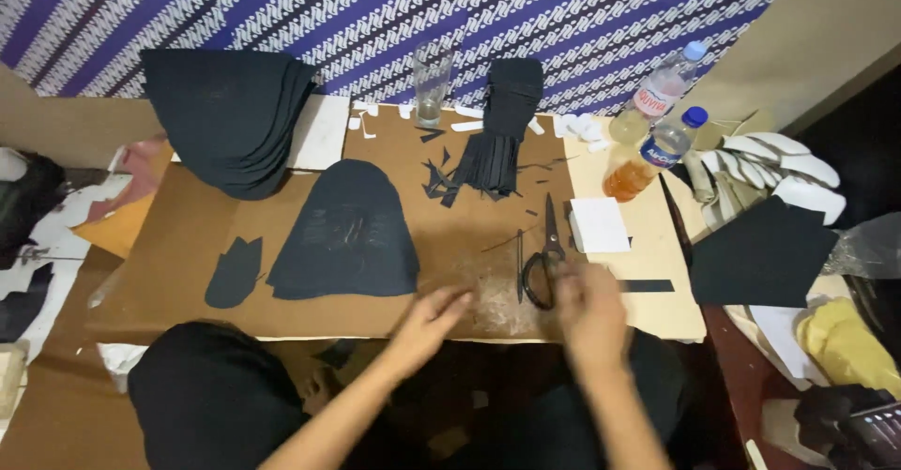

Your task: The person cuts a strip of black material using shears, then places it on a larger black piece. They pick up the larger piece, align the strip, and continue cutting and adjusting the material on the table.

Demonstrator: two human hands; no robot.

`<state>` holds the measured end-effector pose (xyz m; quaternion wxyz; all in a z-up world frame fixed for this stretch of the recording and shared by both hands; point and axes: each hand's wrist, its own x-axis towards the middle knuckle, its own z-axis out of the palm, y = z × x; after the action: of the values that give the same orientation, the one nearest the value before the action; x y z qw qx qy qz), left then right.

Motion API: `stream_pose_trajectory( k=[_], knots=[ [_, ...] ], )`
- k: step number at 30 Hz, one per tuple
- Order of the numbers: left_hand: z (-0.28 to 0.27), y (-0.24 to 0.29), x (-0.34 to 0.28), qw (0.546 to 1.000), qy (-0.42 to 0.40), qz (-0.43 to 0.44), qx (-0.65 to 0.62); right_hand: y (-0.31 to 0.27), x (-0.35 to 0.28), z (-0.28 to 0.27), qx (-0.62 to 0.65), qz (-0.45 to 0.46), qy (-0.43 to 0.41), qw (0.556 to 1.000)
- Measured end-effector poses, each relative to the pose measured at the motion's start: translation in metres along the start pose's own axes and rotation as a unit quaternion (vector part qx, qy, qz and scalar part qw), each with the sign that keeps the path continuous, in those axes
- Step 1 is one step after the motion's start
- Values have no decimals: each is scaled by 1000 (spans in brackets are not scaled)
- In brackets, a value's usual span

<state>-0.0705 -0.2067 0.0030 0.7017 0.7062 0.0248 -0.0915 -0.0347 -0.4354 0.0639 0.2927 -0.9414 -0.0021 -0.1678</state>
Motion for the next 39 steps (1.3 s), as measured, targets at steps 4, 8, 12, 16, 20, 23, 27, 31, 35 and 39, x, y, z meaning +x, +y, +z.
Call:
stream_pose_trajectory(
  k=[4, 8, 12, 16, 20, 23, 27, 31, 35, 39],
  knots=[
    [27, 27, 13, 960, 14, -162, -226, -25, -43, 64, -59, -139, -46, 987],
    [0, -11, 25, 968, 98, -155, -169, -5, -21, 63, 46, -57, -136, 988],
    [-26, -37, 28, 983, 76, -161, -52, 73, 22, 80, -134, 60, -144, 979],
    [-25, -22, 26, 981, 64, -136, -125, 114, 20, 113, -222, 49, -147, 963],
    [-37, 13, 9, 980, 75, -97, -156, 135, 20, 130, -147, 85, -130, 977],
    [-52, 9, 11, 992, 31, -36, -119, 120, 21, 122, -64, 163, -147, 974],
    [-61, 10, 11, 997, 63, -3, -42, 151, 22, 139, 5, 270, -140, 953],
    [-54, 30, 10, 994, 109, -2, -31, 88, -7, 106, 122, 272, -112, 948],
    [-43, -9, 28, 986, 158, 21, 45, 18, -32, 76, 289, 243, -121, 918],
    [-42, -33, 36, 988, 151, 24, 7, 22, -14, 106, 49, 197, -142, 969]
  ],
)
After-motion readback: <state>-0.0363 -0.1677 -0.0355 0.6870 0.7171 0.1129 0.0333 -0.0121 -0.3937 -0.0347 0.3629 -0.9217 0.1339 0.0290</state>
